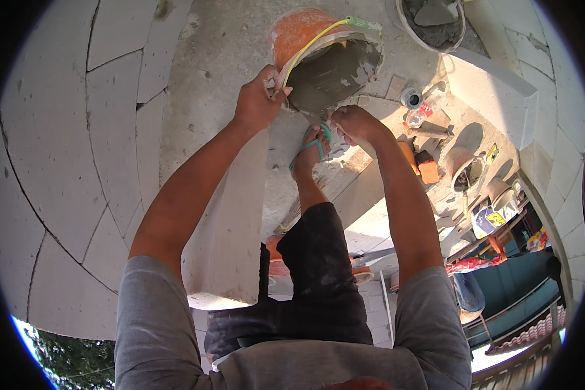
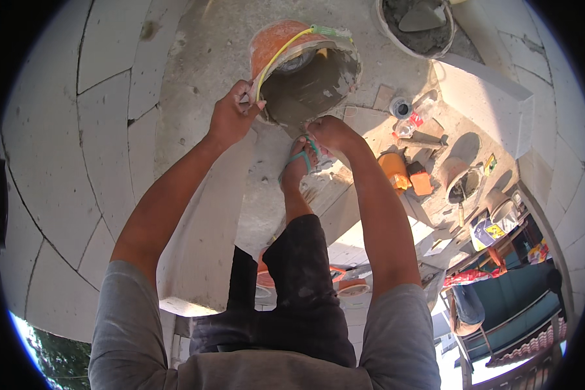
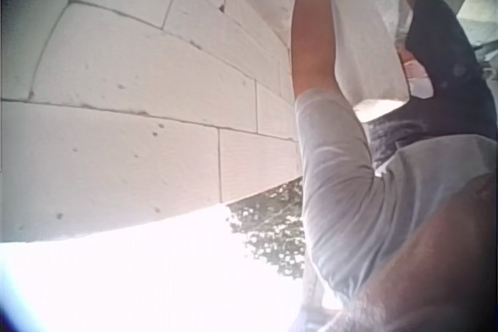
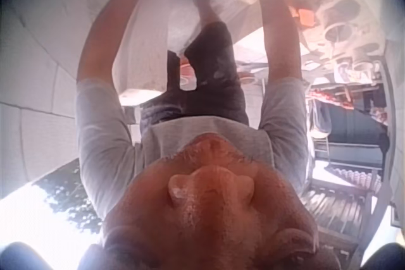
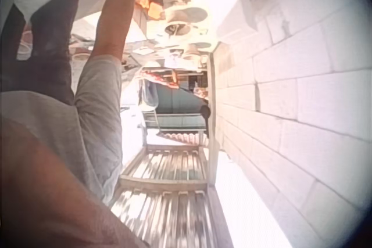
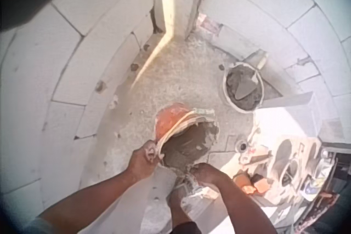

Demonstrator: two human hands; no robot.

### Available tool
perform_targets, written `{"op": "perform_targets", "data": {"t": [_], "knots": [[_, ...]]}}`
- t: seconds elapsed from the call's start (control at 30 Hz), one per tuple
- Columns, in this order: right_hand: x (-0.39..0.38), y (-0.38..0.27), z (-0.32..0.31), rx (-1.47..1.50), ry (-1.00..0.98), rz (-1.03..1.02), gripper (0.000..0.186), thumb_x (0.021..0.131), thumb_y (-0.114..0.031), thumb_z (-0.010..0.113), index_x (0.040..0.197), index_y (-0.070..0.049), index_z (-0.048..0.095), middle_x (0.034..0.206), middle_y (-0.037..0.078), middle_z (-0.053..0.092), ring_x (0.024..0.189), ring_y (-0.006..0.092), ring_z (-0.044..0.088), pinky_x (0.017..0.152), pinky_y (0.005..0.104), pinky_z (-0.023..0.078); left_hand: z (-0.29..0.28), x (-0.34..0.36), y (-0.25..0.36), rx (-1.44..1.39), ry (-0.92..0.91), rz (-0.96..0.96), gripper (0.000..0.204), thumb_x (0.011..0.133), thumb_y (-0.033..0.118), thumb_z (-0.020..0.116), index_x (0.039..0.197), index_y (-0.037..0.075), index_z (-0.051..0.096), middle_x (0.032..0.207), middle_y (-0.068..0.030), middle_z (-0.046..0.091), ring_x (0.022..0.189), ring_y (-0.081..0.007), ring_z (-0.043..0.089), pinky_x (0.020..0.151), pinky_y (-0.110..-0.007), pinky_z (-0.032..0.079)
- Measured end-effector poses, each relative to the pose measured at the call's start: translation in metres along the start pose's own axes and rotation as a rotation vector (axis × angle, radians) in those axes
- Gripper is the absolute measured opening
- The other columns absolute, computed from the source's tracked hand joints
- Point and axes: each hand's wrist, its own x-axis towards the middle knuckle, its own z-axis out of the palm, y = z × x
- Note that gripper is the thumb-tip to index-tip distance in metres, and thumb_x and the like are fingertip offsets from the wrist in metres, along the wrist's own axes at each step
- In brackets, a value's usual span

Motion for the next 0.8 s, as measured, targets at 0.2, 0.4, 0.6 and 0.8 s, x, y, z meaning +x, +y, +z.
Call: {"op": "perform_targets", "data": {"t": [0.2,0.4,0.6,0.8], "knots": [[0.046,-0.003,-0.018,-0.661,1.095,-0.147,0.025,0.096,-0.022,0.058,0.096,0.001,0.068,0.098,0.02,0.07,0.09,0.0382,0.074,0.082,0.0451,0.06,0.003,0.013,0.038,0.225,-0.111,-0.145,0.033,0.096,0.011,0.074,0.121,0.0,0.055,0.094,-0.0126,0.068,0.093,-0.0172,0.076,0.075,-0.03,0.057],[0.088,-0.006,-0.025,-0.676,1.152,-0.153,0.019,0.094,-0.015,0.056,0.099,-0.003,0.07,0.099,0.02,0.072,0.09,0.0396,0.075,0.081,0.0465,0.061,0.015,0.011,0.03,0.222,-0.169,-0.118,0.038,0.097,0.011,0.072,0.129,0.002,0.055,0.091,-0.0125,0.069,0.092,-0.0201,0.078,0.073,-0.03,0.057],[0.087,-0.01,-0.012,-0.575,0.698,-0.169,0.033,0.095,-0.028,0.056,0.1,-0.003,0.078,0.106,0.023,0.075,0.1,0.038,0.074,0.09,0.0455,0.059,0.021,0.01,0.035,0.157,-0.067,-0.078,0.027,0.092,0.004,0.071,0.115,0.007,0.058,0.082,-0.0122,0.067,0.076,-0.0284,0.071,0.071,-0.037,0.056],[0.103,0.021,-0.009,-0.154,0.513,-0.305,0.048,0.091,-0.042,0.062,0.105,0.001,0.077,0.106,0.028,0.073,0.105,0.0418,0.07,0.096,0.0451,0.055,0.013,0.01,0.031,0.211,-0.118,-0.069,0.033,0.097,0.013,0.073,0.122,0.003,0.054,0.089,-0.0082,0.066,0.092,-0.0194,0.077,0.073,-0.029,0.056]]}}
